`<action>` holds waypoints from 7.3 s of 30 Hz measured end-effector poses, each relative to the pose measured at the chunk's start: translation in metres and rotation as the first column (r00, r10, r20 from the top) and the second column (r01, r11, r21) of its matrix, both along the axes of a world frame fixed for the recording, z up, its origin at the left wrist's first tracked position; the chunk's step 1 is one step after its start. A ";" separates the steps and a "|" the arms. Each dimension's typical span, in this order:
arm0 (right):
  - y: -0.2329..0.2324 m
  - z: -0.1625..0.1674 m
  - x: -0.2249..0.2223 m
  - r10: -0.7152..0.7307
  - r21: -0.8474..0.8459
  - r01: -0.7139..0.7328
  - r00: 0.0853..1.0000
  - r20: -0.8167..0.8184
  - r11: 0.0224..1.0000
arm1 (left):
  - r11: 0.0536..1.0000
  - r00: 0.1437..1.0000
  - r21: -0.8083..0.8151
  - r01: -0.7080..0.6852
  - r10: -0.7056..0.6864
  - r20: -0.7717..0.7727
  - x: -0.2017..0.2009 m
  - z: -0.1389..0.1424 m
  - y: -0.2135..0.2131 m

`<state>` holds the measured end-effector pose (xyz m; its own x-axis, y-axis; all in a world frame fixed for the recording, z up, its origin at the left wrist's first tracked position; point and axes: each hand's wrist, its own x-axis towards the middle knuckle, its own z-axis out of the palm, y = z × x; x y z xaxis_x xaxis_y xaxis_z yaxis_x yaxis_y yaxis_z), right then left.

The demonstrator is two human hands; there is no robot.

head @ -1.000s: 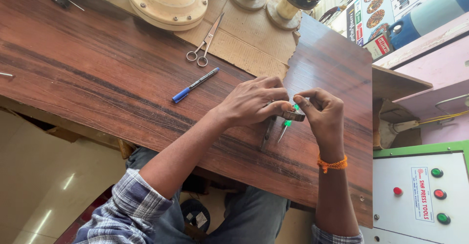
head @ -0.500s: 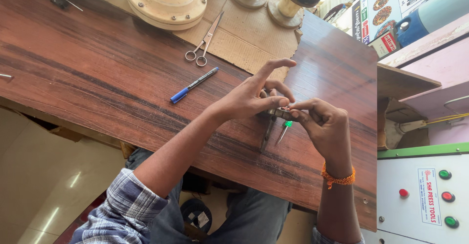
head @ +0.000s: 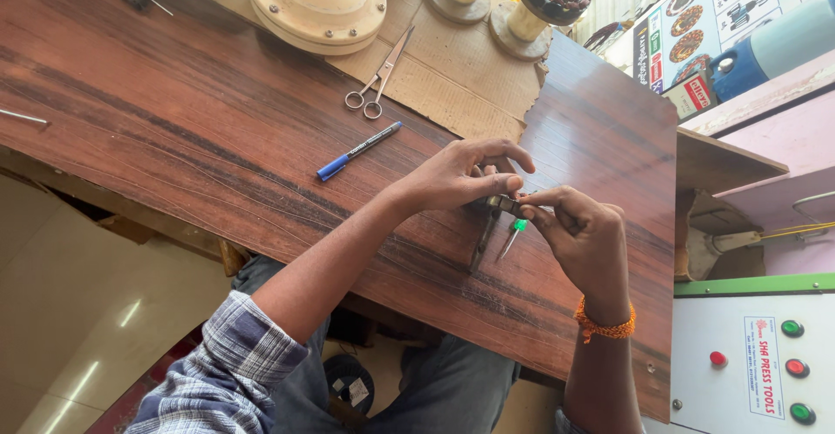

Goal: The person winds copper wire around a small cylindrical core held in a vise. They rotate the core and guide the wire with both hands to form tight, even turns. The work is performed at a wooden table with other coil assemblies visible nearby.

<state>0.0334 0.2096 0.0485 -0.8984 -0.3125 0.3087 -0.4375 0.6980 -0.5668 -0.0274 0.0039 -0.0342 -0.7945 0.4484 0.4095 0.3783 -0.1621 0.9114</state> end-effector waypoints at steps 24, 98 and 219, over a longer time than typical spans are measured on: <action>0.011 -0.002 0.001 0.146 0.145 -0.124 0.979 -0.145 0.982 | 0.999 1.000 0.026 -0.021 0.021 0.022 -0.001 -0.002 0.003; 0.046 -0.015 -0.017 0.254 0.166 -0.265 0.963 0.086 0.950 | 0.807 0.599 -0.262 -0.529 0.137 -0.789 0.011 -0.001 0.003; 0.036 0.005 -0.028 0.051 0.032 -0.059 0.977 0.206 0.998 | 0.827 0.676 -0.304 -0.473 0.119 -0.727 0.020 0.007 0.004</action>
